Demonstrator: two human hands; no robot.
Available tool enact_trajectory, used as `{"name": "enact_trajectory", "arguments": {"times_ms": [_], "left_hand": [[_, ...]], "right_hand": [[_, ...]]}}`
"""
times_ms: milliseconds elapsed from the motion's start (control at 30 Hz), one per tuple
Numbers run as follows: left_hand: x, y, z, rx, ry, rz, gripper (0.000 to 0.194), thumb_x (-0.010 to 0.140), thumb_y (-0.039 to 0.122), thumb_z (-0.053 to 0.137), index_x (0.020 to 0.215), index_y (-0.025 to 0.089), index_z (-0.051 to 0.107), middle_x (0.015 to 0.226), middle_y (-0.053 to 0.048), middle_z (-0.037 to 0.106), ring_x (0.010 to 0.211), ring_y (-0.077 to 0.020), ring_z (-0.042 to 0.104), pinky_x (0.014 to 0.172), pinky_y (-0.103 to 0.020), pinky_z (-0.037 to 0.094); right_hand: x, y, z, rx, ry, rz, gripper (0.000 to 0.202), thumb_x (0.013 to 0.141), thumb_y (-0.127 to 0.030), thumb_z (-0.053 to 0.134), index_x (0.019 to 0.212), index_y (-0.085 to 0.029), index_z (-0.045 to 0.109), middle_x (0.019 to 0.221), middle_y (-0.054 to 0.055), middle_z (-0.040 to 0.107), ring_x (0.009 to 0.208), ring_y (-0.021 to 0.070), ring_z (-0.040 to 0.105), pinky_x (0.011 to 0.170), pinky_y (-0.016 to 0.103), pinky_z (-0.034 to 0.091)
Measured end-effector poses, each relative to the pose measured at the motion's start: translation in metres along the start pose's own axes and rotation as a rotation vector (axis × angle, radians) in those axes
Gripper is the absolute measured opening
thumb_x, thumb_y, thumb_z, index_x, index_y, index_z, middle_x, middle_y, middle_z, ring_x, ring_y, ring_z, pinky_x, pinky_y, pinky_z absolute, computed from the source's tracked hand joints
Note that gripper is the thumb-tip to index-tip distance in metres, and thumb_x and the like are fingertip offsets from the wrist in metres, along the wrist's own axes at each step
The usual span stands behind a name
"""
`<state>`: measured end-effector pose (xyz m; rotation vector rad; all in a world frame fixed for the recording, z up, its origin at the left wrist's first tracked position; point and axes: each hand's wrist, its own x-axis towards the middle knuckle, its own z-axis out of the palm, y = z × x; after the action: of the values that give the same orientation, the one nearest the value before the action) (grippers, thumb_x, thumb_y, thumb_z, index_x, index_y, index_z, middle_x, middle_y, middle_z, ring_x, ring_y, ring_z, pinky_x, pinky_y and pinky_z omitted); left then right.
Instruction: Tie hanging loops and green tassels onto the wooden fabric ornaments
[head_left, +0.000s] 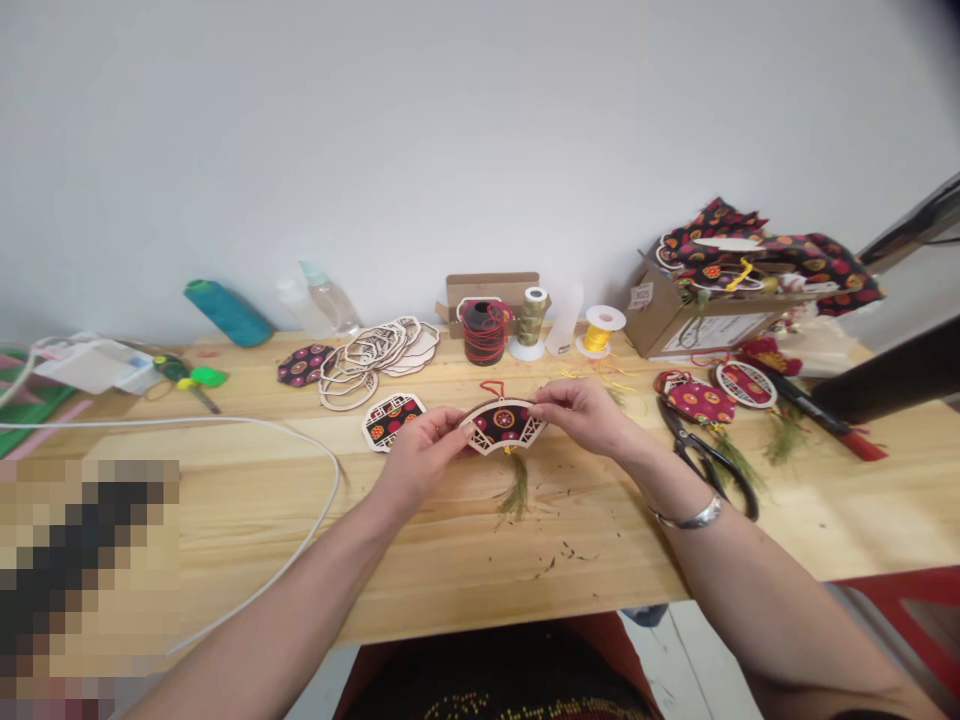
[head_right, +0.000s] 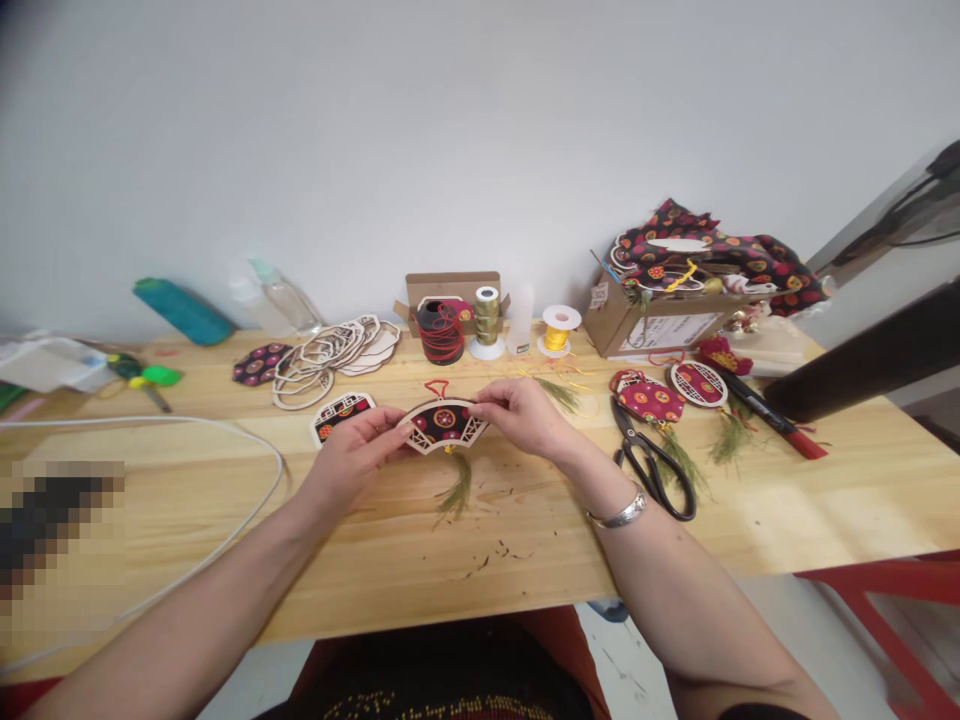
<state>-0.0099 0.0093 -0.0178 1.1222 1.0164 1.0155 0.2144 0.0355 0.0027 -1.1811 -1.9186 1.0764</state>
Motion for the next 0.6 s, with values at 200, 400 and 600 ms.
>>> {"name": "enact_trajectory", "arguments": {"times_ms": [200,400,600], "left_hand": [[-0.002,0.003,0.003,0.010,-0.006,-0.015,0.047,0.069,0.034,0.072,0.111,0.015,0.062,0.110,-0.011,0.069,0.096,-0.0235,0.065,0.083,-0.035,0.051],[-0.003,0.007,0.005,0.183,-0.075,-0.063,0.050,0.070,0.039,0.070,0.114,0.016,0.062,0.107,-0.007,0.070,0.096,-0.0228,0.065,0.084,-0.032,0.050],[-0.005,0.010,0.004,0.302,-0.146,-0.044,0.038,0.077,0.045,0.061,0.103,0.019,0.069,0.090,-0.003,0.073,0.079,-0.0197,0.066,0.070,-0.025,0.050]], "right_hand": [[-0.001,-0.008,0.003,-0.062,-0.011,-0.031,0.018,0.081,-0.024,0.056,0.074,-0.014,0.068,0.067,0.002,0.064,0.062,0.0117,0.053,0.059,0.024,0.039],[-0.004,-0.015,0.008,-0.178,-0.057,-0.088,0.018,0.082,-0.024,0.056,0.071,-0.014,0.067,0.063,0.001,0.060,0.060,0.0110,0.049,0.057,0.024,0.036],[-0.006,-0.018,0.009,-0.214,-0.061,-0.133,0.022,0.083,-0.023,0.056,0.065,-0.015,0.064,0.058,0.000,0.055,0.058,0.0098,0.045,0.056,0.023,0.033]]}}
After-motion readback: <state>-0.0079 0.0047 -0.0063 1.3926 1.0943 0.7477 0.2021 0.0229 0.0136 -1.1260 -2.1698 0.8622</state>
